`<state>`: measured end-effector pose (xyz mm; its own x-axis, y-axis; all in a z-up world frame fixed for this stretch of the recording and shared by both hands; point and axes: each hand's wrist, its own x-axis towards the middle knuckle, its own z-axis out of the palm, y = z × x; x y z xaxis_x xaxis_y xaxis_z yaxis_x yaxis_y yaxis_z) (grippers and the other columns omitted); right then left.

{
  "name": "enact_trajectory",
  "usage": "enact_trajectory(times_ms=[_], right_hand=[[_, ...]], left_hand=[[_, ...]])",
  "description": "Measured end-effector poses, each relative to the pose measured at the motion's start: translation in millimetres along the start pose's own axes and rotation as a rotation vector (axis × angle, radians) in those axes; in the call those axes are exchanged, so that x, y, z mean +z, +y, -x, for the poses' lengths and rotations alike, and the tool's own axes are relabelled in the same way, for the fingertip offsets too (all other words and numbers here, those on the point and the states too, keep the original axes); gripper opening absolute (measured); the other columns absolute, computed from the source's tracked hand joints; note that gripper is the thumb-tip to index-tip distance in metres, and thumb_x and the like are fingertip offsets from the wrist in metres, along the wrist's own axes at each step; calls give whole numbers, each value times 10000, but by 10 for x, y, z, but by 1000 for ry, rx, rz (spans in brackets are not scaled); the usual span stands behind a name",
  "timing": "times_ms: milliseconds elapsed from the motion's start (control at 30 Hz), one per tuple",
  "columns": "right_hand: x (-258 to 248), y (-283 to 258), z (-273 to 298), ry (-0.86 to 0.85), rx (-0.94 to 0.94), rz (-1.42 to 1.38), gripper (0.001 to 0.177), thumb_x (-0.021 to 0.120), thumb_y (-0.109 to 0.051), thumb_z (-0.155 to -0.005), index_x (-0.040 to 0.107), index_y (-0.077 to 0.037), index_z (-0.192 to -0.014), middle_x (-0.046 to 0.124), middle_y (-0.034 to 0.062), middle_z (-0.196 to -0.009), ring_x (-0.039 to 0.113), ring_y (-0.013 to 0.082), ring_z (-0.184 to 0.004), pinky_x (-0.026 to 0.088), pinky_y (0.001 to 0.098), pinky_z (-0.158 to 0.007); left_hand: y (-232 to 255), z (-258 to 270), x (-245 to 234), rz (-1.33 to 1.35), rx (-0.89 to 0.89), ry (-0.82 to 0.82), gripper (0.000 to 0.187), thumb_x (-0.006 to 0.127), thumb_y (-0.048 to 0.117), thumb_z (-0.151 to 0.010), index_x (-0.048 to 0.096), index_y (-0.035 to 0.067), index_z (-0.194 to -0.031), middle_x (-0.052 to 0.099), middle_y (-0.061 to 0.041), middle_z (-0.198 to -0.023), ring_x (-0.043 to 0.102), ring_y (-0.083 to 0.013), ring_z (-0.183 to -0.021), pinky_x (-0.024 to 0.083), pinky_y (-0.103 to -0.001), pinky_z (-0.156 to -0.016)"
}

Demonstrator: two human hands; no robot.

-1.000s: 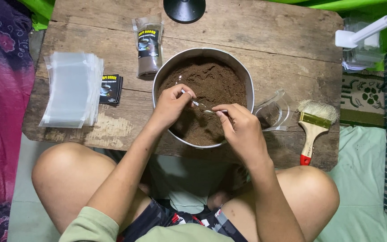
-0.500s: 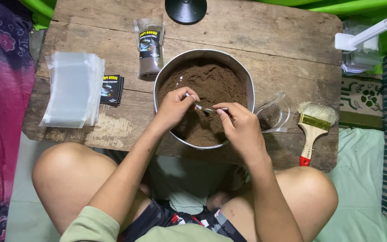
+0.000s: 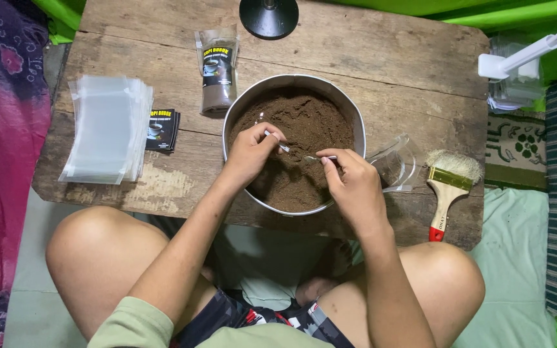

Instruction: Filling small plastic bags with ground coffee using a spoon.

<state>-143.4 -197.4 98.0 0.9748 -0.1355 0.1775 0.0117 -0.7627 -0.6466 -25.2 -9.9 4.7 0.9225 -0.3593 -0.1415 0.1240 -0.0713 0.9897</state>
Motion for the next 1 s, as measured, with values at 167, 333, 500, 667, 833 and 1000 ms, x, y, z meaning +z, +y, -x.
enact_trajectory(times_ms=[167, 333, 500, 667, 833, 1000], right_hand=[[432, 438, 40, 1, -66, 159, 141, 668, -104, -982, 781, -115, -1066, 762, 101, -903, 743, 313, -853, 595, 410, -764], [382, 306, 44, 13, -104, 168, 423, 728, -19, -898, 659, 4, -1315, 723, 247, -1046, 710, 408, -979, 591, 508, -850], [261, 502, 288, 421, -495, 229, 458, 803, -180, -852, 717, -137, -1300, 587, 54, -998, 565, 263, -909, 494, 423, -794], [-170, 732, 315, 774, -627, 297, 518, 721, -482, -928, 499, -201, -1303, 469, 84, -1246, 406, 271, -1120, 376, 452, -938], [-142, 1119, 55, 664, -442, -101, 1123, 848, -514, -811, 119, -183, -1599, 260, 177, -1606, 324, 286, -1418, 285, 460, -1149], [86, 1251, -25, 198, -172, -194, 771, 831, -152, -845, 422, -50, -1491, 653, 198, -1144, 636, 411, -1092, 501, 570, -974]], left_hand=[[10, 33, 16, 3, 20, 47, 161, 613, 149, -933, 774, 144, -932, 717, -53, -663, 666, -100, -679, 569, -226, -676], [58, 65, 7, -21, 29, 74, 169, 613, 166, -939, 782, 174, -936, 725, -43, -662, 666, -93, -671, 567, -231, -674], [296, 124, -19, 49, 125, 103, 167, 599, 124, -943, 765, 124, -924, 713, -76, -666, 636, -103, -681, 554, -240, -682], [389, 55, 81, 70, 147, 104, 168, 596, 125, -944, 763, 114, -922, 714, -83, -673, 637, -110, -688, 557, -244, -688], [539, 48, 251, 87, 148, 89, 178, 579, 141, -957, 755, 128, -929, 703, -51, -667, 614, -81, -680, 501, -200, -646], [620, 46, 401, 124, 178, 68, 168, 585, 117, -969, 749, 91, -944, 710, -81, -702, 648, -110, -716, 551, -237, -679]])
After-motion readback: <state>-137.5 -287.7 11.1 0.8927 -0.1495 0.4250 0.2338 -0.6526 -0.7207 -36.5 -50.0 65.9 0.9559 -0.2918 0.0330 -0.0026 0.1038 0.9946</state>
